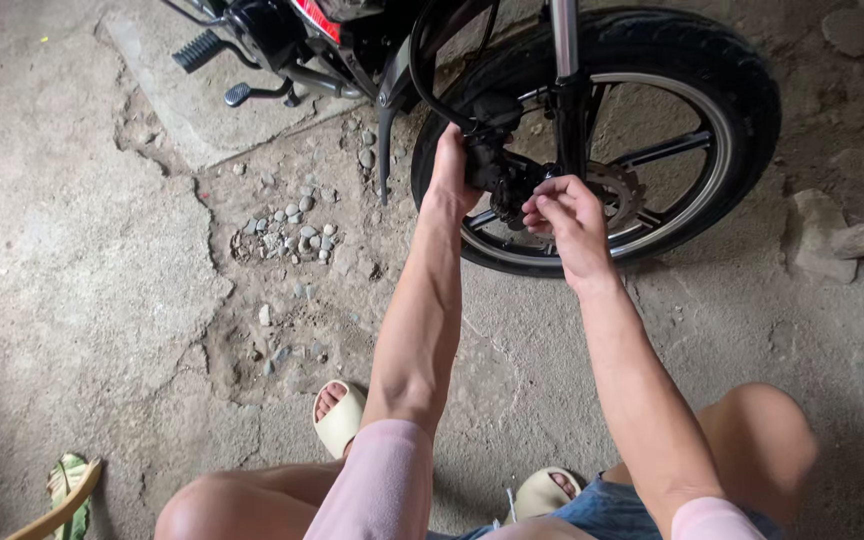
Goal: The person works on the front wheel of a motorcycle, repeatedly handling the brake disc and caliper area with both hands. They then move to the engine and footpeg area, manipulating components near the kickstand and footrest.
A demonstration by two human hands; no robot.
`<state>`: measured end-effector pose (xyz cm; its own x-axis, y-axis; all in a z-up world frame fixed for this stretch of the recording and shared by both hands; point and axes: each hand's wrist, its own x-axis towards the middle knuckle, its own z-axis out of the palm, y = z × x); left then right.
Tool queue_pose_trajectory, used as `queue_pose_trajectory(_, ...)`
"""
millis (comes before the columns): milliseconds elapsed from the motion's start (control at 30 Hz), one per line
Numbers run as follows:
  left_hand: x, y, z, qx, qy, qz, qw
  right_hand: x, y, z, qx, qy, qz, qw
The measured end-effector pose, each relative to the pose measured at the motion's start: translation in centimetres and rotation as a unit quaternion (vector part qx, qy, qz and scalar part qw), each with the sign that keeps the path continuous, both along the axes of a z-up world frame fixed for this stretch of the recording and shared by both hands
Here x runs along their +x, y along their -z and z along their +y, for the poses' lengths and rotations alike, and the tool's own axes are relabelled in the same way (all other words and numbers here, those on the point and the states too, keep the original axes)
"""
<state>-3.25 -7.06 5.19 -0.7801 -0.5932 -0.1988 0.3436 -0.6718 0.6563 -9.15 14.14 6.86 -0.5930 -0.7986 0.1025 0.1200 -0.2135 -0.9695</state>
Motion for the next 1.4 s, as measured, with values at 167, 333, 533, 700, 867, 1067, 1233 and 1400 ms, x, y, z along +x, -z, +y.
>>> queue_pose_trajectory(167,-0.4,-0.7,-1.1,0.009,0.070,-0.010,0.997,0.6,0.3,-0.4,0.034,0.014,-0.020,0.999)
queue_pose_trajectory(333,3.4,0.3,0.0,-0.050,-0.060,-0.085,0.993,-0.1,1.2,-1.4,0.019,0.007,-0.017,1.000)
queue_pose_trajectory(533,8.0,2.9,5.8,0.060,-0.071,0.042,0.995,0.7,4.2,-2.5,0.073,-0.030,0.065,0.995)
queue_pose_trajectory(700,6.1,4.8,7.3,0.017,-0.022,0.096,0.995,1.5,5.6,-3.5,0.050,-0.053,-0.203,0.976)
queue_pose_trajectory(867,6.2,4.9,6.3,-0.120,-0.049,-0.069,0.989,2.3,3.3,-1.3,-0.129,-0.184,-0.263,0.938)
queue_pose_trajectory(1067,4.9,0.2,2.8,-0.273,-0.123,-0.105,0.948,2.4,-0.8,-2.9,0.001,0.336,0.504,0.795)
queue_pose_trajectory(1233,4.2,-1.2,1.8,-0.340,-0.100,-0.074,0.932,3.2,-0.8,-8.9,0.118,0.305,0.458,0.826)
queue_pose_trajectory(1400,5.1,-0.6,1.4,-0.323,-0.049,-0.073,0.942,3.5,-0.4,-4.5,0.143,0.205,0.413,0.875)
